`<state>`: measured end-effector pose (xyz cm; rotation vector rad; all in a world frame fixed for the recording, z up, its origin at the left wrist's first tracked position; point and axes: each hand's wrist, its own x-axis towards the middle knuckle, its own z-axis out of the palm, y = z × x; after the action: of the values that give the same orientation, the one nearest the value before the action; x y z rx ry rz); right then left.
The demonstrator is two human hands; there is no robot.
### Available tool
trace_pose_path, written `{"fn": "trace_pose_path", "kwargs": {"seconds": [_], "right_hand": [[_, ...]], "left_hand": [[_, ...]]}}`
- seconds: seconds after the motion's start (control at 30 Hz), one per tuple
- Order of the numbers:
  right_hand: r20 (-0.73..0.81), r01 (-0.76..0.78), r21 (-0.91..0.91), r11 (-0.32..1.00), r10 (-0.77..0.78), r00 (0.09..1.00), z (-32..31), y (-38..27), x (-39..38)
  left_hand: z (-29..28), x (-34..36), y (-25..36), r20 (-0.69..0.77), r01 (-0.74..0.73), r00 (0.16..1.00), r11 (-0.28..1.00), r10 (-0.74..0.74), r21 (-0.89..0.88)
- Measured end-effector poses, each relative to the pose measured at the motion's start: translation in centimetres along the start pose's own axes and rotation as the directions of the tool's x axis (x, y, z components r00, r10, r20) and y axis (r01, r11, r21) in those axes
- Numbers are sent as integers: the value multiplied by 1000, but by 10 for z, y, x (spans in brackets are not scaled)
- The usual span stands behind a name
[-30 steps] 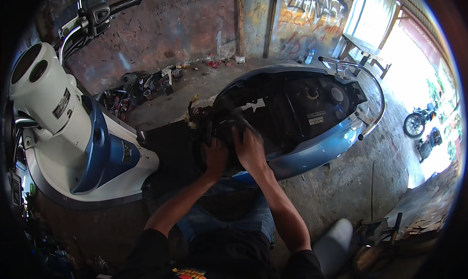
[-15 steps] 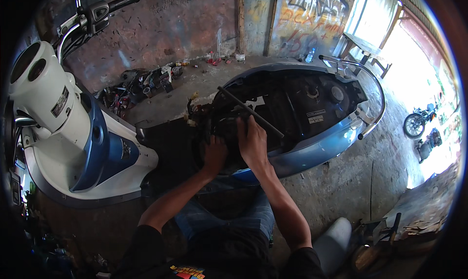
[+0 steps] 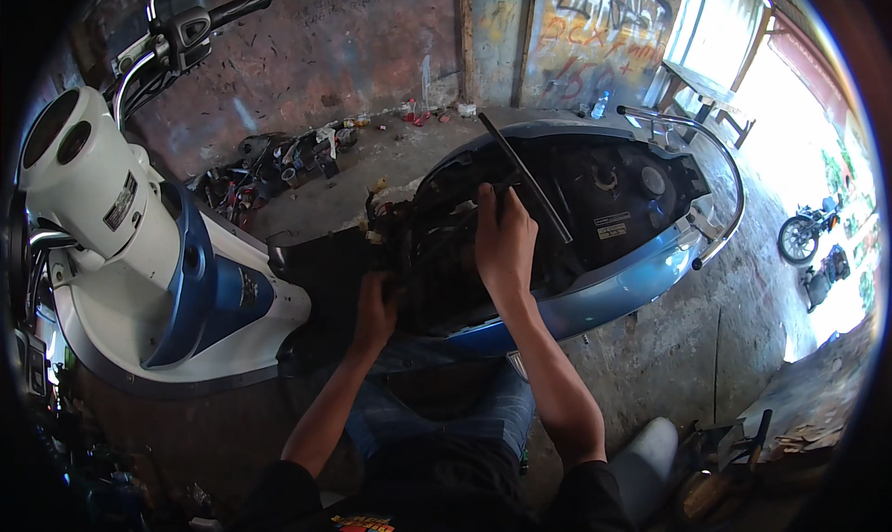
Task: Maintaining and repairing components of a scooter engine area.
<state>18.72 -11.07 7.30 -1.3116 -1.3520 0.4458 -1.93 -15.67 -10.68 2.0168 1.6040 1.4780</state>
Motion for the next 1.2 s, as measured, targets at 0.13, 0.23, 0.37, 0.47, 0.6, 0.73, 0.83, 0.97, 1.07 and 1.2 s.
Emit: {"fn": "trace_pose_path", "kwargs": {"seconds": [0.13, 0.23, 0.37, 0.47, 0.6, 0.73, 0.83, 0.97, 1.07, 1.2], "right_hand": [[62, -134, 59, 989, 131, 989, 7, 10, 2], [83, -176, 110, 978, 167, 982, 15, 13, 1], [136, -214, 209, 954, 188, 973, 17, 6, -2], [185, -316, 268, 910, 274, 944, 16, -5, -6], [204, -364, 323, 874, 311, 928, 8, -18, -10], [151, -312, 460, 831, 274, 950, 1, -31, -9], [107, -281, 488, 826, 263, 959, -11, -24, 3], [60, -209, 374, 904, 201, 978, -20, -3, 26], [50, -166, 290, 942, 159, 986, -24, -5, 35], [25, -58, 29, 998, 58, 998, -20, 18, 44]], "left_hand": [[-16, -16, 3, -150, 122, 980, 990, -132, -75], [-29, -20, 8, -213, 124, 968, 991, -133, -54], [-44, -19, 12, -229, 131, 964, 990, -139, -49], [-54, -15, 2, -271, -3, 963, 1000, 6, 14], [-71, -12, 3, -280, -67, 957, 996, 81, 57], [-100, -19, -6, -306, -88, 946, 993, 107, 73], [-137, -20, 19, -433, -190, 867, 967, 245, 167], [-251, -7, 87, -535, -337, 569, 770, 625, 542], [-331, -7, 140, -582, 195, 718, 691, 382, 695], [-344, 7, 163, -589, 454, 807, 681, -42, 574]]}}
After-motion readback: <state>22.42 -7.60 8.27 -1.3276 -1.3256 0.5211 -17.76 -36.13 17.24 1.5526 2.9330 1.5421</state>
